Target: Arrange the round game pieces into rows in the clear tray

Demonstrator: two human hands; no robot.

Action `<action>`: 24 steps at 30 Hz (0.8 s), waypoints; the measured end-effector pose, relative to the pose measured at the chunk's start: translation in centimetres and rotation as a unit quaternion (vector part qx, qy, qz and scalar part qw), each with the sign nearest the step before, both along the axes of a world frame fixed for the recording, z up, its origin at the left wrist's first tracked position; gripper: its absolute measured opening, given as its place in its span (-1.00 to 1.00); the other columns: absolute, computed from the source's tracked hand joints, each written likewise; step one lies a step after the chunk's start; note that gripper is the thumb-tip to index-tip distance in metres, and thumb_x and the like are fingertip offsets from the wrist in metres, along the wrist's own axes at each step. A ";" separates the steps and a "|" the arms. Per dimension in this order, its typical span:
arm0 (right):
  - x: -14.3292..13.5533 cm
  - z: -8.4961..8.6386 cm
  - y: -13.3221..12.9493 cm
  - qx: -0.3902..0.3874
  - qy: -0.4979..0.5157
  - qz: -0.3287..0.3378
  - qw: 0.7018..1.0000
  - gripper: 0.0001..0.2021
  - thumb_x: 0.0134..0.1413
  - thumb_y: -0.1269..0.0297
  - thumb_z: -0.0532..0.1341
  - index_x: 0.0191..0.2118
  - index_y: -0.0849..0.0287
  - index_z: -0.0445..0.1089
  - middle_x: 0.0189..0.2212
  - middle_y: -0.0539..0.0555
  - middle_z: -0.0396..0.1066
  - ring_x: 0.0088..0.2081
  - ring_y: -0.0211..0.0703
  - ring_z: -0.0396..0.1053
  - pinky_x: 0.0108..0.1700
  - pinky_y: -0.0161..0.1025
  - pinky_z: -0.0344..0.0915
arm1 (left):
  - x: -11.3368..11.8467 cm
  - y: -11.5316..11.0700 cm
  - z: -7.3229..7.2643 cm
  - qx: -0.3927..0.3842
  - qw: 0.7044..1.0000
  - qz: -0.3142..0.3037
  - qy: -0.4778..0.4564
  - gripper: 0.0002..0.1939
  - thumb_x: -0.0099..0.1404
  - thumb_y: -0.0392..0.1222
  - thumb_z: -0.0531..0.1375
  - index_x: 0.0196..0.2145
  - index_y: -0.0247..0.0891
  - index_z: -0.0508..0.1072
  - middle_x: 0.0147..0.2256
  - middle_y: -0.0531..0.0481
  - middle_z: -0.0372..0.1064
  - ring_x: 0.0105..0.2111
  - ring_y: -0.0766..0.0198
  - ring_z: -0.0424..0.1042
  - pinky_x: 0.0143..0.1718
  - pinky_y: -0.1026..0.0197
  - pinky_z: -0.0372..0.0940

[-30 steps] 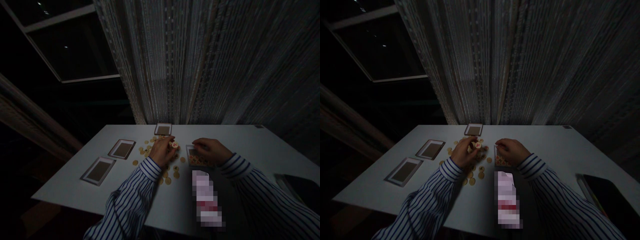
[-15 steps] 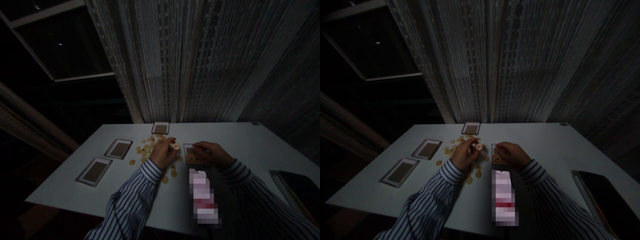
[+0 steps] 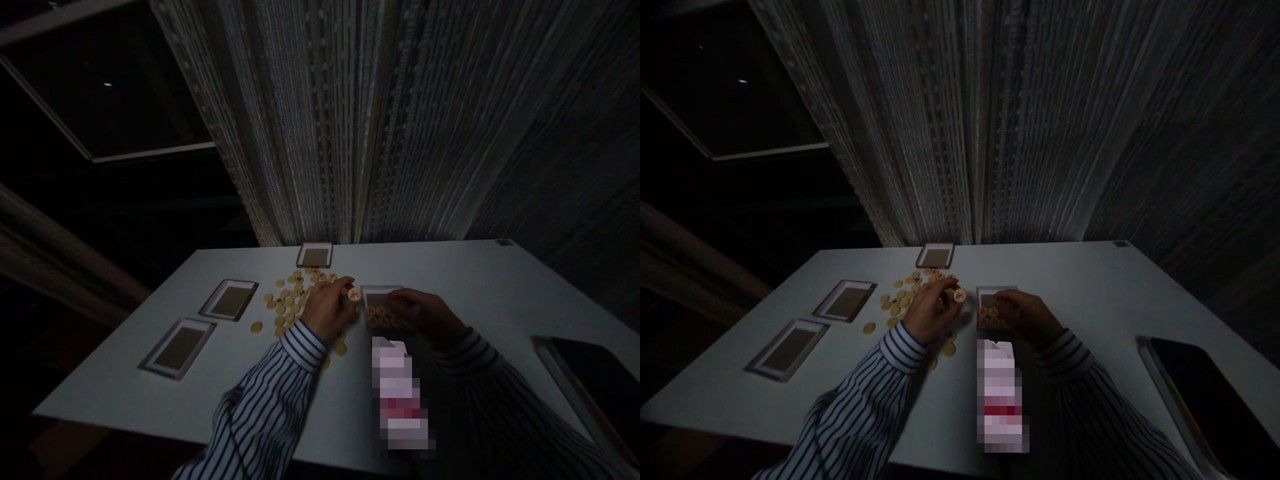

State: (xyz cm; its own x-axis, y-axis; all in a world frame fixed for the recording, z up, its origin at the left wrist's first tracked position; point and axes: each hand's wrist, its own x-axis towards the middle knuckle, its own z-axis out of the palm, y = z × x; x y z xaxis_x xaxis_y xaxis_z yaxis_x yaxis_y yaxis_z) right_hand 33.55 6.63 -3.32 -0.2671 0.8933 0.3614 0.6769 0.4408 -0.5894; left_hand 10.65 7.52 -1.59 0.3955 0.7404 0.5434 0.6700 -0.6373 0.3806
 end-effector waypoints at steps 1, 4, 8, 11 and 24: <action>0.1 -0.1 0.0 -0.001 0.006 -0.003 1.000 -0.74 0.02 0.18 0.07 -0.26 0.17 0.42 -0.34 0.11 0.50 -0.34 -0.16 0.44 -0.31 -0.23 0.37 | 0.1 0.0 -0.1 0.003 1.000 -0.002 -0.002 -0.60 0.12 -0.30 0.18 -0.05 -0.23 0.27 -0.24 -0.03 0.45 -0.30 0.23 0.43 -0.13 0.09 0.26; 0.3 -0.4 -0.1 0.005 0.027 -0.008 1.000 -0.74 0.02 0.17 0.07 -0.27 0.16 0.42 -0.34 0.11 0.50 -0.35 -0.16 0.44 -0.32 -0.24 0.38 | 0.6 -0.1 -0.3 0.004 1.000 0.004 -0.003 -0.60 0.13 -0.30 0.18 -0.04 -0.22 0.27 -0.25 -0.01 0.44 -0.33 0.25 0.42 -0.15 0.11 0.26; 0.3 -0.8 -0.5 0.028 0.055 -0.027 0.998 -0.76 0.03 0.16 0.07 -0.31 0.16 0.41 -0.38 0.10 0.50 -0.38 -0.16 0.44 -0.35 -0.24 0.38 | 1.1 -0.2 -0.7 -0.002 1.000 0.006 0.007 -0.60 0.12 -0.29 0.19 -0.05 -0.22 0.28 -0.27 -0.01 0.44 -0.37 0.26 0.40 -0.19 0.12 0.27; 0.3 -1.1 -0.7 0.041 0.076 -0.068 0.994 -0.76 0.03 0.14 0.07 -0.35 0.16 0.41 -0.43 0.10 0.50 -0.41 -0.15 0.45 -0.36 -0.24 0.38 | 1.5 -0.3 -0.9 -0.004 1.000 0.004 0.005 -0.60 0.12 -0.29 0.20 -0.05 -0.24 0.28 -0.25 -0.02 0.44 -0.36 0.26 0.40 -0.20 0.13 0.27; 0.1 -3.1 -1.0 0.047 0.130 -0.076 0.988 -0.74 0.04 0.10 0.09 -0.36 0.15 0.42 -0.46 0.06 0.50 -0.46 -0.21 0.42 -0.43 -0.27 0.37 | 3.3 -0.5 -1.6 -0.001 1.000 -0.002 0.004 -0.65 0.11 -0.26 0.22 -0.12 -0.27 0.33 -0.25 -0.11 0.43 -0.21 0.11 0.38 -0.14 0.01 0.27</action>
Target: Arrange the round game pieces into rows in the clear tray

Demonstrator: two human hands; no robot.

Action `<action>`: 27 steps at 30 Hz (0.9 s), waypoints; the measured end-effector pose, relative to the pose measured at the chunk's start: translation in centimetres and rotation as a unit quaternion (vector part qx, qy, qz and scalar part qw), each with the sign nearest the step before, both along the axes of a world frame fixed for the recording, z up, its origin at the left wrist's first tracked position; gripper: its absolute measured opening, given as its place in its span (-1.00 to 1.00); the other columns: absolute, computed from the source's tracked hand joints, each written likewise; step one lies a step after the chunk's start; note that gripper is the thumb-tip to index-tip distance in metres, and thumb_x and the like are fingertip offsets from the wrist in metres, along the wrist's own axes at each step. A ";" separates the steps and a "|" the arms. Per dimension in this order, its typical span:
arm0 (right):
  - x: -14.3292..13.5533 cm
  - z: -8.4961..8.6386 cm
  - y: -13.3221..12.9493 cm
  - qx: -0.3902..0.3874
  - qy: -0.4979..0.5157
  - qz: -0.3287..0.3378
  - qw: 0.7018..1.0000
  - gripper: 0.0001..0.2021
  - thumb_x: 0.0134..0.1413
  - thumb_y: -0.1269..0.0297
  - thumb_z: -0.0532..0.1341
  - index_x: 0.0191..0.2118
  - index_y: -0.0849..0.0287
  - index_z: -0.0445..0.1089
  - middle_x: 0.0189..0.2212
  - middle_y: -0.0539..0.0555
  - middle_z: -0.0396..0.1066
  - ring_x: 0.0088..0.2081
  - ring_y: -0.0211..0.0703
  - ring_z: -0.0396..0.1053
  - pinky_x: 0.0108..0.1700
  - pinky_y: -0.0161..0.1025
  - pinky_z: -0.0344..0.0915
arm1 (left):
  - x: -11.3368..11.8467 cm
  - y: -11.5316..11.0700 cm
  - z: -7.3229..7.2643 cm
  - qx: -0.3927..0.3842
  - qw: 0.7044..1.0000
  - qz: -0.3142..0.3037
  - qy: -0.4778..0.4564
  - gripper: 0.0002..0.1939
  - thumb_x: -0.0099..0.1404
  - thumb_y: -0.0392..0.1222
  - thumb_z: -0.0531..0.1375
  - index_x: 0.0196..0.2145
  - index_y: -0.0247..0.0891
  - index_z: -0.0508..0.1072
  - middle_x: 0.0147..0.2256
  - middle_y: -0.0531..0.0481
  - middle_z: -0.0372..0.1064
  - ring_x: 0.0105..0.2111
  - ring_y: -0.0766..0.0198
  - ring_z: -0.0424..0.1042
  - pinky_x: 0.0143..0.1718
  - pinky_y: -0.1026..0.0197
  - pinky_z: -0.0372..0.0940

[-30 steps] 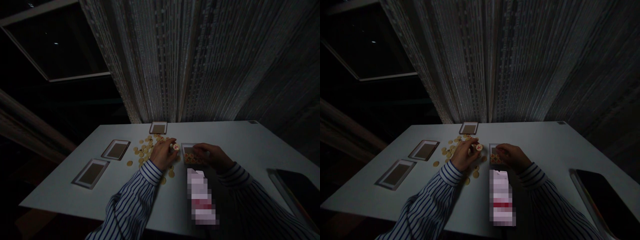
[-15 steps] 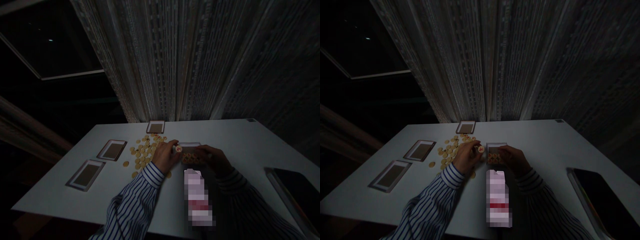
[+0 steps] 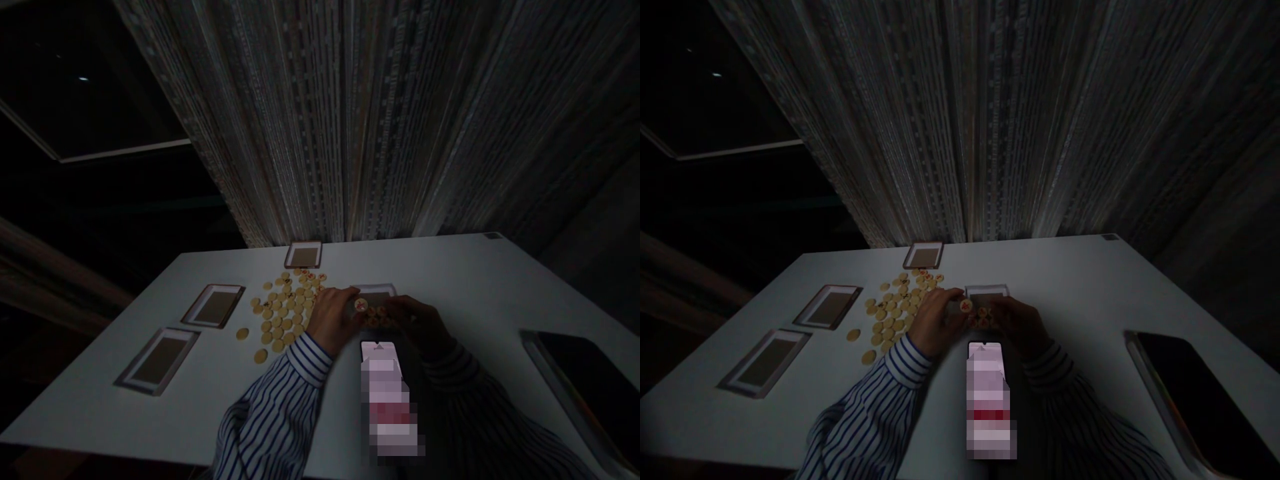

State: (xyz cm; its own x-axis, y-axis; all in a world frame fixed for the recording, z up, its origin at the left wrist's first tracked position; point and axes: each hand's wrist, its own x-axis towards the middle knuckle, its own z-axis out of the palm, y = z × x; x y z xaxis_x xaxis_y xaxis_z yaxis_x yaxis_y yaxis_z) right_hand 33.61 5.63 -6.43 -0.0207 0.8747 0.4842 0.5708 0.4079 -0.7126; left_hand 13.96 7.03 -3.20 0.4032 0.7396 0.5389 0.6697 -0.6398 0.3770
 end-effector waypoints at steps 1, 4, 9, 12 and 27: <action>0.0 0.0 0.0 -0.003 -0.005 0.001 1.000 -0.75 0.04 0.11 0.10 -0.37 0.16 0.42 -0.48 0.06 0.50 -0.48 -0.22 0.41 -0.45 -0.28 0.36 | 0.2 0.0 -0.2 0.002 1.000 -0.001 -0.003 -0.66 0.11 -0.26 0.22 -0.12 -0.27 0.34 -0.25 -0.11 0.43 -0.21 0.11 0.38 -0.12 0.01 0.27; 0.0 0.2 -0.2 -0.005 -0.008 0.000 1.000 -0.78 0.03 0.15 0.12 -0.39 0.17 0.42 -0.51 0.05 0.49 -0.50 -0.23 0.41 -0.47 -0.29 0.35 | 0.7 -0.1 -0.9 0.008 1.000 -0.001 -0.013 -0.67 0.11 -0.26 0.22 -0.13 -0.26 0.34 -0.25 -0.09 0.44 -0.21 0.13 0.38 -0.09 -0.01 0.26; 0.0 0.3 -0.3 -0.012 0.022 0.009 1.000 -0.81 0.03 0.19 0.14 -0.41 0.18 0.41 -0.52 0.04 0.49 -0.49 -0.23 0.42 -0.46 -0.32 0.36 | 1.4 -0.4 -2.4 0.013 0.999 0.010 -0.046 -0.68 0.14 -0.25 0.20 -0.12 -0.28 0.33 -0.27 -0.09 0.43 -0.24 0.16 0.39 -0.15 0.03 0.29; 0.0 0.2 -0.4 -0.026 0.033 0.006 0.999 -0.83 0.00 0.20 0.16 -0.41 0.18 0.42 -0.51 0.04 0.49 -0.49 -0.22 0.44 -0.47 -0.32 0.37 | 1.7 -0.6 -3.0 0.010 0.998 0.009 -0.053 -0.71 0.18 -0.25 0.16 -0.11 -0.28 0.34 -0.28 -0.10 0.43 -0.25 0.17 0.39 -0.17 0.05 0.30; -0.7 -1.1 -0.6 -0.082 0.092 0.088 0.988 -0.79 0.02 0.15 0.18 -0.34 0.14 0.47 -0.42 0.04 0.53 -0.40 -0.20 0.47 -0.37 -0.27 0.43 | 2.3 -1.2 -4.3 -0.037 0.999 -0.034 -0.017 -0.71 0.10 -0.28 0.19 -0.16 -0.25 0.41 -0.34 -0.08 0.44 -0.28 0.13 0.40 -0.20 0.07 0.27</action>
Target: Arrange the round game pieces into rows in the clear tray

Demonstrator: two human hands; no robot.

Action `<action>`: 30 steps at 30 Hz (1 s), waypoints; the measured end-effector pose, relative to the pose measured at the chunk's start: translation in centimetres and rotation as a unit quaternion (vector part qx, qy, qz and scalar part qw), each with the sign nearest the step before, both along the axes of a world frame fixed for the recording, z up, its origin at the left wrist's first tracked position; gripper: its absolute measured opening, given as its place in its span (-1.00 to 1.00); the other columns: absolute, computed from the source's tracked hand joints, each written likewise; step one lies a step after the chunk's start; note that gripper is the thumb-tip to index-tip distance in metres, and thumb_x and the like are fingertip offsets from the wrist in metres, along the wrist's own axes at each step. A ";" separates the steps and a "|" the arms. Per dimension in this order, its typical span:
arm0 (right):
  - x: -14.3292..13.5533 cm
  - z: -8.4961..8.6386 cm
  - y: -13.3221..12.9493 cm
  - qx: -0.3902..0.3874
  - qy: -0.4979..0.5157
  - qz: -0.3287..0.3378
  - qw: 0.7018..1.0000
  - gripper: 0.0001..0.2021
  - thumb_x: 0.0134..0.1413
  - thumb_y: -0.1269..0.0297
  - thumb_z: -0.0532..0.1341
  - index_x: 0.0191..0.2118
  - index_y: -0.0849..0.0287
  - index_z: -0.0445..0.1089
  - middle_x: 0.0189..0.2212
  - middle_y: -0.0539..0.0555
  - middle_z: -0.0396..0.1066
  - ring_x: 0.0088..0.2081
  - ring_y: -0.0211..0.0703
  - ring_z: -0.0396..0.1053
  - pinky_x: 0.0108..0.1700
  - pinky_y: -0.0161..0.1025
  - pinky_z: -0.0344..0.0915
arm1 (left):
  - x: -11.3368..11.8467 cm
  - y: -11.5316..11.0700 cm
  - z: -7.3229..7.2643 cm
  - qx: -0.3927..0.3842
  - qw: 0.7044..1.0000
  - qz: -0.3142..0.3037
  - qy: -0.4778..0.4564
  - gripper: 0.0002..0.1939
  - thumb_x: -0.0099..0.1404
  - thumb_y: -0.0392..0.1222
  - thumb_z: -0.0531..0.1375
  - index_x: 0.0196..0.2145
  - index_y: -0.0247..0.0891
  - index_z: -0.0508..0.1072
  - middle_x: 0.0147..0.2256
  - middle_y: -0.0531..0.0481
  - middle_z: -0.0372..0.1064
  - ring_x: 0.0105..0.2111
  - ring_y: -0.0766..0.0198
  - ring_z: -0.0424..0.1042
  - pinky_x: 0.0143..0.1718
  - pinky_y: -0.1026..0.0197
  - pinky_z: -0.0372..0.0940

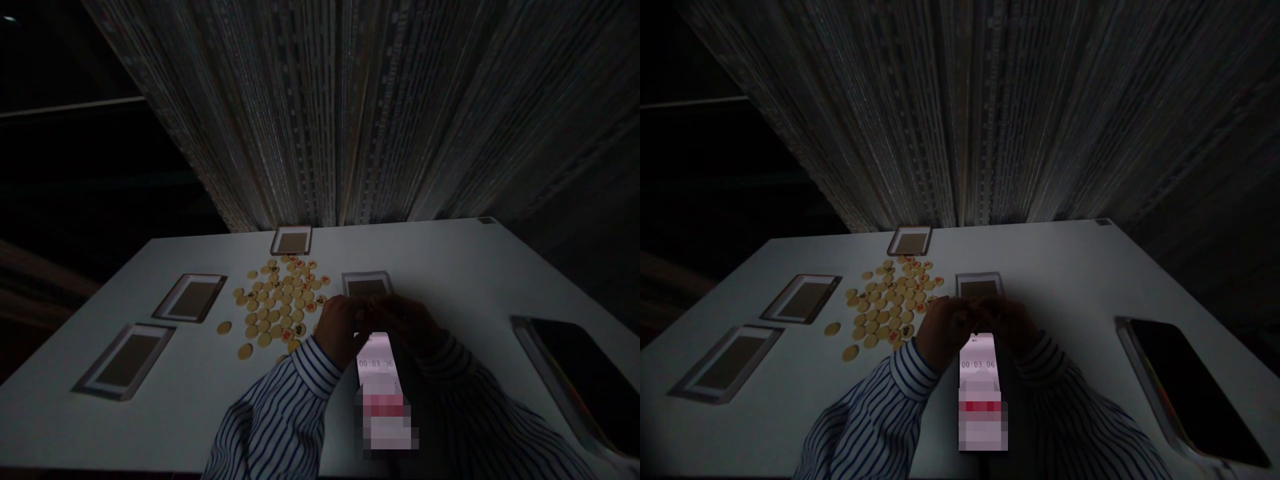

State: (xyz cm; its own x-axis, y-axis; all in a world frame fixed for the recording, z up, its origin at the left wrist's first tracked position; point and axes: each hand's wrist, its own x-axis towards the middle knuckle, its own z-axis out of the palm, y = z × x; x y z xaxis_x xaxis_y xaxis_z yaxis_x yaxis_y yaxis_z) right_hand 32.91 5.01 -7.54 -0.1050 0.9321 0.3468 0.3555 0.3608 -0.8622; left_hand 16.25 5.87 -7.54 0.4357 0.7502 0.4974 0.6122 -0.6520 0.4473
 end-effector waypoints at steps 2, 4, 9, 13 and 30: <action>0.1 -0.1 0.1 -0.008 0.011 0.011 1.000 -0.80 0.00 0.16 0.19 -0.31 0.14 0.48 -0.40 0.05 0.53 -0.37 -0.18 0.48 -0.34 -0.25 0.44 | -0.1 0.0 -0.2 0.013 1.000 -0.003 -0.003 -0.67 0.11 -0.27 0.18 -0.12 -0.25 0.40 -0.32 -0.10 0.44 -0.26 0.12 0.39 -0.19 0.06 0.27; 0.3 -0.1 0.2 -0.017 0.004 0.021 1.000 -0.80 -0.01 0.17 0.21 -0.30 0.14 0.48 -0.37 0.06 0.53 -0.35 -0.17 0.48 -0.32 -0.24 0.45 | -0.1 0.1 -0.4 0.024 1.000 -0.002 -0.005 -0.68 0.12 -0.26 0.18 -0.12 -0.25 0.39 -0.29 -0.10 0.44 -0.25 0.12 0.39 -0.18 0.06 0.27; 0.6 0.5 0.3 -0.032 -0.020 0.041 0.998 -0.82 -0.01 0.21 0.21 -0.30 0.14 0.48 -0.37 0.05 0.53 -0.33 -0.16 0.48 -0.29 -0.23 0.46 | -0.2 0.2 -0.4 -0.007 1.000 -0.017 0.012 -0.73 0.14 -0.23 0.19 -0.16 -0.23 0.43 -0.30 -0.09 0.45 -0.26 0.14 0.40 -0.18 0.05 0.27; 0.2 1.0 0.0 -0.032 0.008 0.022 0.999 -0.84 -0.03 0.21 0.22 -0.34 0.16 0.49 -0.39 0.06 0.53 -0.34 -0.16 0.48 -0.30 -0.22 0.46 | -0.3 0.1 0.6 -0.019 1.000 -0.010 0.003 -0.76 0.13 -0.19 0.20 -0.21 -0.24 0.46 -0.34 -0.09 0.47 -0.31 0.14 0.42 -0.24 0.06 0.30; -0.7 2.1 -0.6 -0.040 0.095 -0.036 0.994 -0.89 -0.09 0.23 0.26 -0.40 0.11 0.50 -0.47 0.01 0.53 -0.41 -0.16 0.49 -0.37 -0.24 0.49 | -0.5 -1.0 0.4 -0.154 0.973 0.041 -0.165 -0.66 0.05 -0.23 0.30 -0.17 -0.25 0.42 -0.28 -0.09 0.49 -0.29 0.18 0.48 -0.25 0.10 0.41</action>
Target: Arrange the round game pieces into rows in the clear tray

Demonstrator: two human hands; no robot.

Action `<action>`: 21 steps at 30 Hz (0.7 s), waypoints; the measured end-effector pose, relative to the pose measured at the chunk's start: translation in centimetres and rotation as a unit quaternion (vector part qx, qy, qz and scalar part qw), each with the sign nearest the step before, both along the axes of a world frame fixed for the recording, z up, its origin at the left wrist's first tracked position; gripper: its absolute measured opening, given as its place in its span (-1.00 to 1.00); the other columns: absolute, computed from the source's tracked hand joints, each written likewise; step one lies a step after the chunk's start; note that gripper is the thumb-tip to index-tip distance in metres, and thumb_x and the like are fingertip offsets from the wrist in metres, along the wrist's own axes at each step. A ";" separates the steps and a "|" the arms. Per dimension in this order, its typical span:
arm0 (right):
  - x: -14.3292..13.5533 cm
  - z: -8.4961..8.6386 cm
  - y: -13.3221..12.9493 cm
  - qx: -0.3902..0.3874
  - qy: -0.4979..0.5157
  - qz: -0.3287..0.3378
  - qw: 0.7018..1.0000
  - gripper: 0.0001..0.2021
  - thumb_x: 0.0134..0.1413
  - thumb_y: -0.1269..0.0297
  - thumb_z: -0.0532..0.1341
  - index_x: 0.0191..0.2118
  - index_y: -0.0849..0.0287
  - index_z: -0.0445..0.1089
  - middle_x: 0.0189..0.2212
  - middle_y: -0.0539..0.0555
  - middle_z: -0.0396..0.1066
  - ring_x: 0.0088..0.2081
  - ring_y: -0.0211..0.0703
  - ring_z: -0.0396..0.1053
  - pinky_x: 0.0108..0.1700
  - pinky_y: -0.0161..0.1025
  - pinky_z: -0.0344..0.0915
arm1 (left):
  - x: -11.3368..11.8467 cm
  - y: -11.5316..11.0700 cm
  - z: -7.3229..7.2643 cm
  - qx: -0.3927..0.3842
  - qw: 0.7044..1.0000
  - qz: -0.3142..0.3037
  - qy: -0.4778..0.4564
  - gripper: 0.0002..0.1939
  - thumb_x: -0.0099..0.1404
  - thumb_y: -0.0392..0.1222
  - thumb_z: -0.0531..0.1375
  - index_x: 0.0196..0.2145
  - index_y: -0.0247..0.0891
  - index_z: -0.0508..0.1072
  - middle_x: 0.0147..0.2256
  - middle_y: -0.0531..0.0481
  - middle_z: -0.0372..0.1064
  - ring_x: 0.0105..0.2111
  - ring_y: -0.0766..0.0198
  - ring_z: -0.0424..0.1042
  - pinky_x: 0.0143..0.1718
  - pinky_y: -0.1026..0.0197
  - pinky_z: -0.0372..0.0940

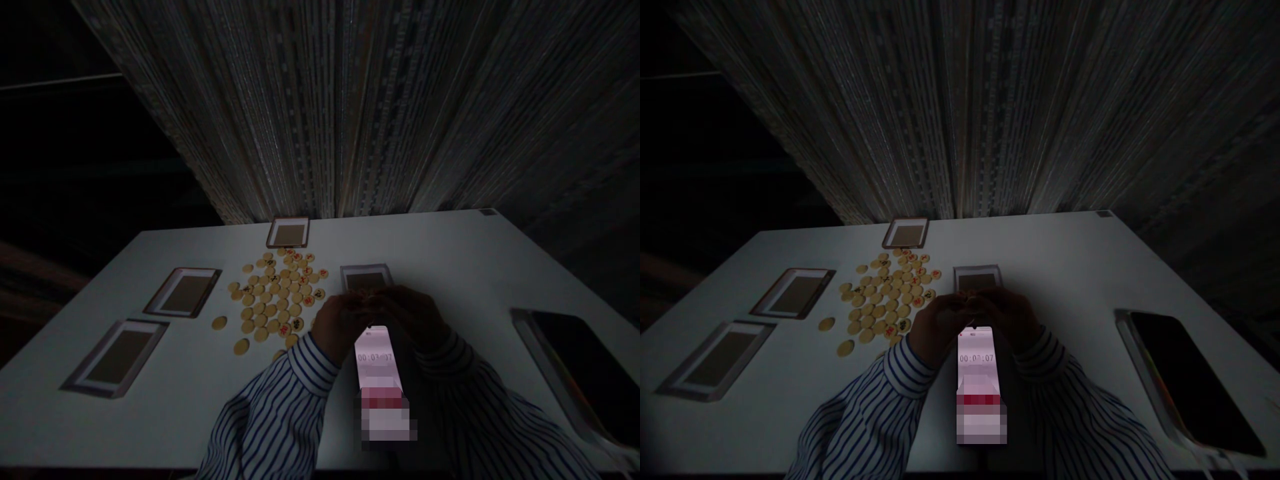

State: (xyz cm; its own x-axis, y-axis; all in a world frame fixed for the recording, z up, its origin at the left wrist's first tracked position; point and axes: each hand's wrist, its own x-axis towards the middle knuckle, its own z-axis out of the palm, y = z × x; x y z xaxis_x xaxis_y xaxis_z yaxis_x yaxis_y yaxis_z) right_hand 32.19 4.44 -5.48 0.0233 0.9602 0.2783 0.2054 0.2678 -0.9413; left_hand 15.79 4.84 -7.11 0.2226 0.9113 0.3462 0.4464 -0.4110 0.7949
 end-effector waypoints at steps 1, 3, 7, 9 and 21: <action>-0.1 0.1 -0.1 0.006 0.002 -0.006 1.000 -0.89 -0.09 0.22 0.26 -0.40 0.10 0.50 -0.47 0.01 0.53 -0.41 -0.16 0.49 -0.37 -0.23 0.49 | 0.1 -0.1 0.1 -0.020 1.000 0.002 -0.012 -0.67 0.05 -0.23 0.30 -0.18 -0.25 0.42 -0.29 -0.09 0.49 -0.29 0.18 0.49 -0.25 0.11 0.42; -0.4 0.1 -0.1 0.022 0.001 -0.018 1.000 -0.87 -0.08 0.19 0.25 -0.41 0.08 0.51 -0.47 0.00 0.53 -0.41 -0.16 0.49 -0.38 -0.23 0.50 | 0.1 -0.1 0.2 -0.041 0.998 0.003 -0.041 -0.70 0.05 -0.26 0.29 -0.20 -0.26 0.43 -0.28 -0.09 0.49 -0.31 0.21 0.49 -0.25 0.13 0.42; -0.4 -0.1 -0.1 0.050 -0.032 -0.020 0.998 -0.84 -0.04 0.16 0.21 -0.38 0.05 0.51 -0.45 0.00 0.53 -0.41 -0.17 0.49 -0.37 -0.24 0.49 | 0.2 0.0 0.3 -0.058 0.994 -0.001 -0.092 -0.77 0.08 -0.31 0.26 -0.24 -0.29 0.45 -0.29 -0.08 0.49 -0.34 0.26 0.49 -0.28 0.21 0.42; -0.3 -0.3 0.0 0.062 -0.053 -0.012 0.997 -0.84 -0.02 0.17 0.19 -0.36 0.05 0.51 -0.43 0.00 0.54 -0.39 -0.16 0.49 -0.35 -0.23 0.49 | 0.3 0.1 0.5 -0.067 0.992 -0.001 -0.107 -0.80 0.07 -0.34 0.26 -0.28 -0.31 0.46 -0.31 -0.08 0.50 -0.35 0.27 0.50 -0.29 0.23 0.42; -0.2 0.4 -0.2 0.070 -0.069 -0.005 0.995 -0.86 -0.04 0.21 0.22 -0.37 0.09 0.48 -0.42 0.02 0.54 -0.39 -0.15 0.49 -0.37 -0.24 0.49 | 0.1 0.3 0.9 -0.103 0.983 -0.003 -0.149 -0.87 0.06 -0.32 0.25 -0.36 -0.30 0.51 -0.38 -0.07 0.53 -0.37 0.24 0.51 -0.30 0.22 0.43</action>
State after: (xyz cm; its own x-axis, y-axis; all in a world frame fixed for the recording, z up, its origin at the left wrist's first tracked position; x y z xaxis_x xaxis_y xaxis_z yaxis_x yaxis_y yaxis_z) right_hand 32.00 4.22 -5.11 -0.0151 0.9119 0.4100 0.3344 0.3911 -0.8575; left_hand 15.89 5.16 -6.16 0.1442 0.9679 0.2061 0.1786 -0.2303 0.9566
